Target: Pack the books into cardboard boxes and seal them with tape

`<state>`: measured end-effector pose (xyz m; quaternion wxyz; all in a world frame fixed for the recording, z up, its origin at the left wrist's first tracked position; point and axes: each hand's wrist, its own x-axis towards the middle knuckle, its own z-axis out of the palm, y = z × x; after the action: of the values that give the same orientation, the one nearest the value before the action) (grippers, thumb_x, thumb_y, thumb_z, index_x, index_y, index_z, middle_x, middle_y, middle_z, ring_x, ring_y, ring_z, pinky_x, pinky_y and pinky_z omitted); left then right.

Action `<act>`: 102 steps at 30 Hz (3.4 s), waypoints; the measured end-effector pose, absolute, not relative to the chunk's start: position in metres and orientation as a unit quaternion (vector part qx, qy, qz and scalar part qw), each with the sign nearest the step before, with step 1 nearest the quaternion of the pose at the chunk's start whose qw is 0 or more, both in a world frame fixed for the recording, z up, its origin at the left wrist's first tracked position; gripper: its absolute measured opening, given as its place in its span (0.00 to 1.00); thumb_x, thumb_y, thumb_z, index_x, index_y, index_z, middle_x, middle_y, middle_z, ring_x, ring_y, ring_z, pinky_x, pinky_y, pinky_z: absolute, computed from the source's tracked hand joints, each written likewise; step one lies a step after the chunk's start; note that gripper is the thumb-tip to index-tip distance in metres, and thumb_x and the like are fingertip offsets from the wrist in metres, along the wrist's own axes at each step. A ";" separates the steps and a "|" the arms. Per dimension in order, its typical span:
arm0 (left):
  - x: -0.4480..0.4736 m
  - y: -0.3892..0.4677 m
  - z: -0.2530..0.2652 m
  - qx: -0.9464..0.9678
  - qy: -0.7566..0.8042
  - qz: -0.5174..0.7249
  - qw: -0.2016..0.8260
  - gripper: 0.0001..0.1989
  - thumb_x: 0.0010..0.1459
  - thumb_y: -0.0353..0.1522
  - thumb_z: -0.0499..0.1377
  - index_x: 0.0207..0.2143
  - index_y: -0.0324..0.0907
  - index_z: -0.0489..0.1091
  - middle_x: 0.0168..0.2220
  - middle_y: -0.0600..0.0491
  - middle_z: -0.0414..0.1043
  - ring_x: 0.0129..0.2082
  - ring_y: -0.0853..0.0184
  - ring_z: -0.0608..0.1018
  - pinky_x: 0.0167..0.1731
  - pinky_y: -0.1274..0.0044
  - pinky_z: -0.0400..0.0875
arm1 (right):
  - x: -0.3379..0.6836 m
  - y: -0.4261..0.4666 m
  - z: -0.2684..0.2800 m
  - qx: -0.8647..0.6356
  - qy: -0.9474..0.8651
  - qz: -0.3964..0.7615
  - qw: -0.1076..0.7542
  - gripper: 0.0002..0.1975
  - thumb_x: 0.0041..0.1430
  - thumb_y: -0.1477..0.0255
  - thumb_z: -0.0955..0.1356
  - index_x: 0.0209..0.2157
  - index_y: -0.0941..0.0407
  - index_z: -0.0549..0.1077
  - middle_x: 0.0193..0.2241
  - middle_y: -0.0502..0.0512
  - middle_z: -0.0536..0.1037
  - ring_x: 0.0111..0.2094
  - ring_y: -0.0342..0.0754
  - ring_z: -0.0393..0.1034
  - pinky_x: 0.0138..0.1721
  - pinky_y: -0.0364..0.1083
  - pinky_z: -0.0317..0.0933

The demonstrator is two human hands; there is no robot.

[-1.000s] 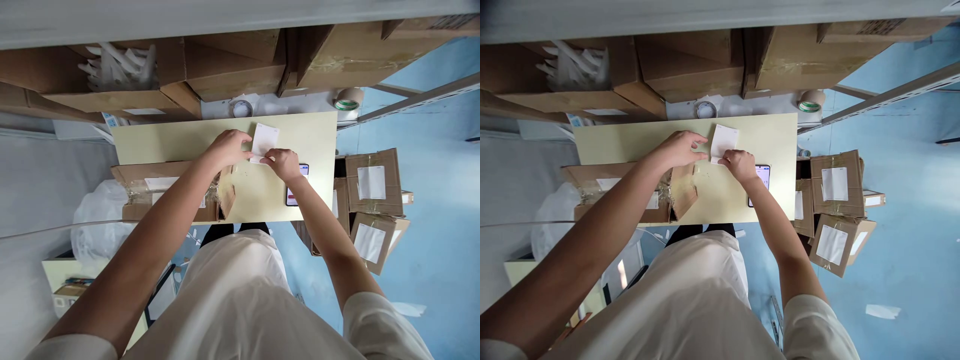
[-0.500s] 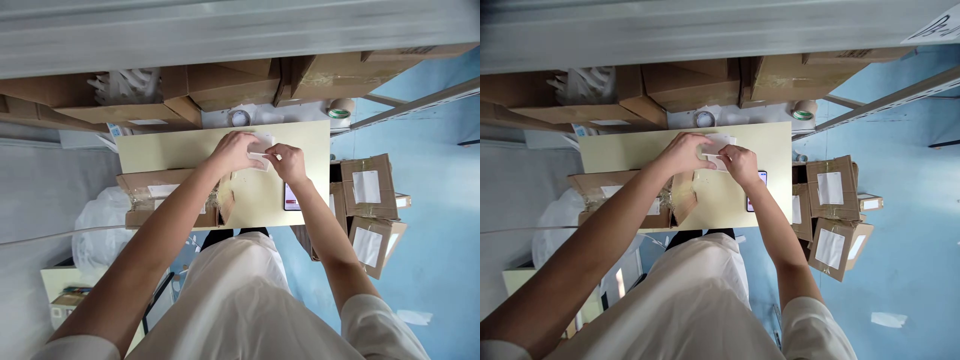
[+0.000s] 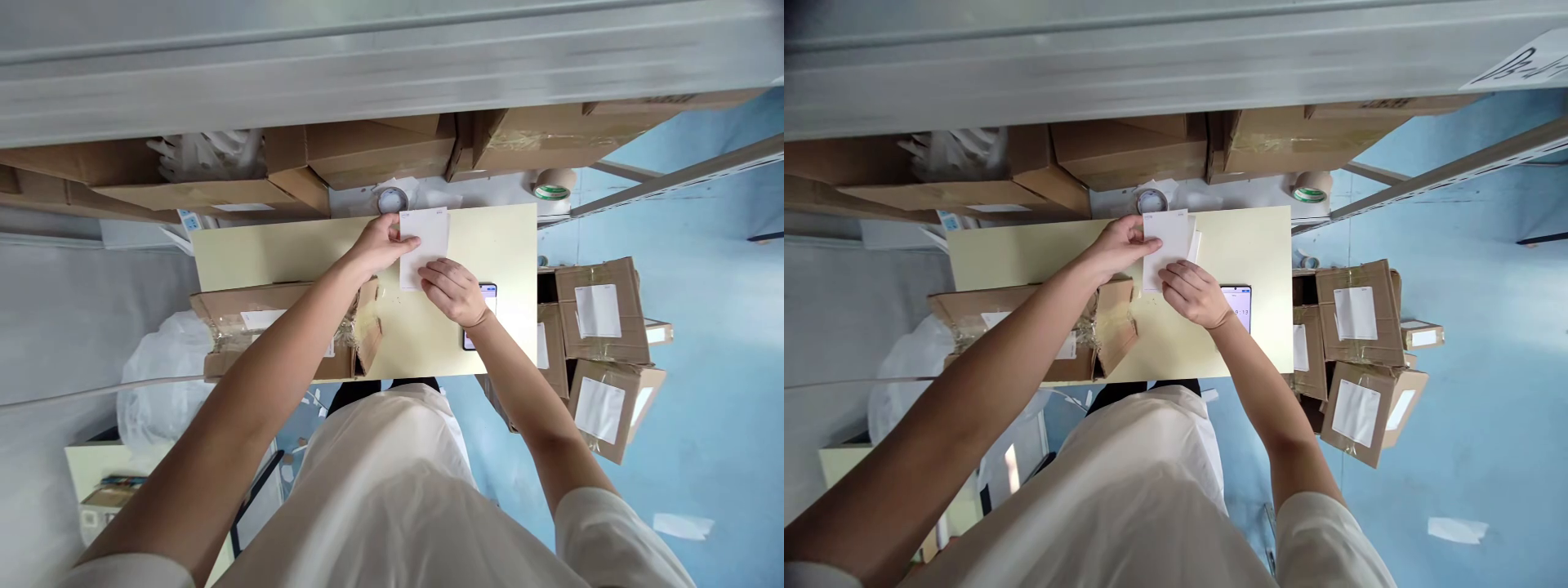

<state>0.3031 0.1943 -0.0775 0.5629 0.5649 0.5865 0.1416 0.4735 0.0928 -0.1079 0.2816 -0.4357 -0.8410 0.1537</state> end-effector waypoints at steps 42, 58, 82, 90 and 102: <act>0.291 0.219 -0.037 0.809 0.502 0.088 0.292 0.10 0.60 0.35 0.55 0.32 0.50 0.77 0.36 0.52 0.77 0.45 0.58 0.75 0.57 0.58 0.51 | 0.480 0.115 -0.133 -0.602 -0.714 0.259 0.248 0.06 0.60 0.71 0.65 0.37 0.55 0.72 0.34 0.56 0.79 0.40 0.54 0.71 0.53 0.54 0.56; 0.273 0.221 -0.019 0.822 0.500 0.116 0.245 0.10 0.62 0.37 0.55 0.38 0.44 0.74 0.39 0.50 0.76 0.44 0.60 0.75 0.44 0.71 0.64 | 0.476 0.090 -0.108 -0.579 -0.681 0.308 0.324 0.18 0.58 0.66 0.66 0.50 0.54 0.70 0.55 0.61 0.71 0.61 0.59 0.60 0.62 0.65 0.46; 0.091 -0.007 0.044 0.641 0.484 0.395 0.447 0.11 0.56 0.38 0.58 0.26 0.40 0.72 0.22 0.56 0.72 0.21 0.72 0.72 0.22 0.81 0.66 | 0.268 -0.030 0.077 -0.621 -0.709 0.121 0.311 0.10 0.57 0.67 0.71 0.40 0.54 0.77 0.37 0.60 0.79 0.41 0.55 0.72 0.45 0.54 0.64; 0.090 -0.050 0.025 0.644 0.381 0.494 0.443 0.16 0.59 0.33 0.56 0.48 0.40 0.74 0.49 0.43 0.76 0.45 0.61 0.80 0.39 0.74 0.78 | 0.221 -0.071 0.059 -0.619 -0.599 0.241 0.448 0.11 0.58 0.62 0.69 0.37 0.54 0.75 0.35 0.56 0.80 0.37 0.50 0.75 0.38 0.49 0.70; 0.080 -0.061 0.035 0.520 0.415 0.462 0.587 0.14 0.55 0.42 0.61 0.32 0.39 0.73 0.30 0.51 0.77 0.29 0.68 0.78 0.29 0.78 0.73 | 0.217 -0.090 0.059 -0.530 -0.630 0.336 0.458 0.09 0.64 0.66 0.63 0.32 0.54 0.72 0.34 0.54 0.73 0.36 0.46 0.69 0.38 0.46 0.66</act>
<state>0.0803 -0.0610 0.0350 0.5867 0.5197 0.4151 0.4620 0.2168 -0.0905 0.0589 0.4582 -0.5300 -0.6296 0.3358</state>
